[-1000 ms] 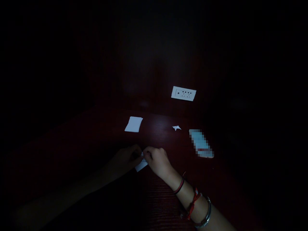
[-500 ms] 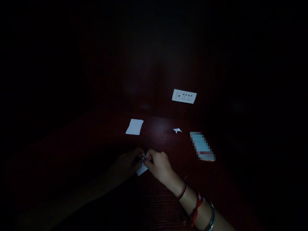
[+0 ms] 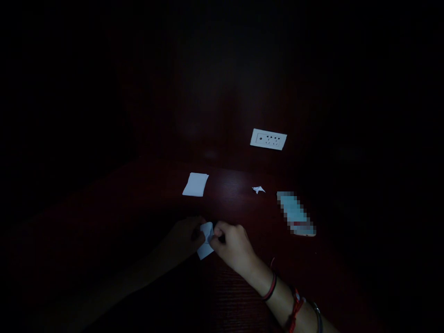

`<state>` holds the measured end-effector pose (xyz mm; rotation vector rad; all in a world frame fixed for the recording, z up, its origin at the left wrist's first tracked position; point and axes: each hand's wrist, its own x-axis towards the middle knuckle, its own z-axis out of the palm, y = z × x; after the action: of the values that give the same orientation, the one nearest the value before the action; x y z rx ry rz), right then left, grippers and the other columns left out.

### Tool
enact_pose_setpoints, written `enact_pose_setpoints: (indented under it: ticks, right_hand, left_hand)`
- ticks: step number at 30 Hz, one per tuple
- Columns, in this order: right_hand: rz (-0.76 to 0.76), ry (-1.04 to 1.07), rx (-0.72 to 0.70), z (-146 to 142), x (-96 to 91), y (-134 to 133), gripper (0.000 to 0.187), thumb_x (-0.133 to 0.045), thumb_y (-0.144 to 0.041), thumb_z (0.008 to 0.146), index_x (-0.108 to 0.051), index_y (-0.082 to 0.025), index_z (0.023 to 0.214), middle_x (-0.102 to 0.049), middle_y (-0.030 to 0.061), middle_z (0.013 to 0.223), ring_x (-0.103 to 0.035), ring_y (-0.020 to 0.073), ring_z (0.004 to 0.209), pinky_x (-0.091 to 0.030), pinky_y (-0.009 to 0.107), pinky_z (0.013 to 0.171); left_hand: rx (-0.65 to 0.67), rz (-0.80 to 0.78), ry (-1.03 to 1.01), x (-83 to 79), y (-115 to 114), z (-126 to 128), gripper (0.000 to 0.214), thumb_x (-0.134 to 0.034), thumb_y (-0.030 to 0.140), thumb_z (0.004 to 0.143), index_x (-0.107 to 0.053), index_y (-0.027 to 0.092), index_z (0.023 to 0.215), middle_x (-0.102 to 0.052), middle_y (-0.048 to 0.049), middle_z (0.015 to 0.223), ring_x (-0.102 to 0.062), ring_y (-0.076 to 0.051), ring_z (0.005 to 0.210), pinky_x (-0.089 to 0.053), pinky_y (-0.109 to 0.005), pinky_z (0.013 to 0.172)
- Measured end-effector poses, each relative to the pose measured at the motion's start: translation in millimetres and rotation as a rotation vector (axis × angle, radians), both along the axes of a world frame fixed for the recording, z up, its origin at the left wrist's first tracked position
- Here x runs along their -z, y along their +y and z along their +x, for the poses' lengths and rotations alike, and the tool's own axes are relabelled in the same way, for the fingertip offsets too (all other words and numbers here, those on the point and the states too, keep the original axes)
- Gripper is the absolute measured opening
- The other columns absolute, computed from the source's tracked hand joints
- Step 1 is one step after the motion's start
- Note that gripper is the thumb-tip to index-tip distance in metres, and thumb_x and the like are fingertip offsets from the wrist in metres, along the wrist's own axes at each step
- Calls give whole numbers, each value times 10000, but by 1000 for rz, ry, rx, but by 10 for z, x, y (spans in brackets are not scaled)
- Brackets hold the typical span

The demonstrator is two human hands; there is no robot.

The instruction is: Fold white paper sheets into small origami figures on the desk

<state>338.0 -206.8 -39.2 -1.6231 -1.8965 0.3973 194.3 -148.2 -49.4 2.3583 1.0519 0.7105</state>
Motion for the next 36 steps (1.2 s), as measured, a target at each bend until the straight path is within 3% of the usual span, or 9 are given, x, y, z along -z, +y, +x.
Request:
enact_pose_setpoints:
  ticks: [7, 21, 23, 26, 30, 36]
  right_hand:
    - [3, 4, 5, 2, 14, 6, 55, -452, -159, 680, -485, -164, 636, -533, -32, 590, -478, 80, 531, -337, 165, 513]
    - [15, 33, 38, -11, 16, 0, 37, -464, -149, 677, -469, -174, 650, -550, -29, 613, -509, 89, 554, -361, 178, 530]
    - [13, 93, 46, -27, 18, 8, 9, -476, -180, 690, -467, -177, 691, -575, -20, 638, -527, 94, 555, -374, 182, 527]
    - [-21, 200, 46, -53, 33, 15, 158, -505, -226, 698, -470, -183, 846, -616, -4, 692, -560, 106, 563, -400, 188, 518]
    - [-6, 167, 92, -58, 60, 25, 269, -493, -159, 694, -502, -200, 960, -616, -4, 696, -567, 111, 573, -411, 193, 531]
    - [60, 187, 113, 22, 60, 49, 160, -439, -123, 705, -550, -177, 806, -561, -25, 618, -522, 93, 546, -385, 175, 519]
  left_hand:
    - [45, 26, -30, 24, 31, 27, 60, -423, 181, 723, -470, 174, 759, -503, 20, 653, -481, -113, 587, -329, -210, 520]
    - [62, 57, -38, 85, 54, 31, 78, -378, 125, 729, -436, 172, 750, -505, 7, 698, -485, -126, 621, -340, -225, 545]
    - [54, 52, -32, 91, 54, 33, 76, -388, 126, 727, -439, 171, 761, -513, 4, 709, -494, -131, 630, -349, -230, 552]
    - [44, 45, -50, 86, 52, 29, 120, -402, 123, 727, -456, 171, 822, -535, -7, 752, -512, -141, 669, -371, -241, 588]
    - [64, 25, -98, 82, 63, 7, 204, -392, 121, 747, -471, 189, 922, -555, -15, 834, -528, -148, 733, -395, -250, 639]
    - [106, 8, -144, 25, 81, -51, 215, -348, 151, 794, -486, 197, 952, -539, -20, 923, -524, -148, 788, -410, -258, 665]
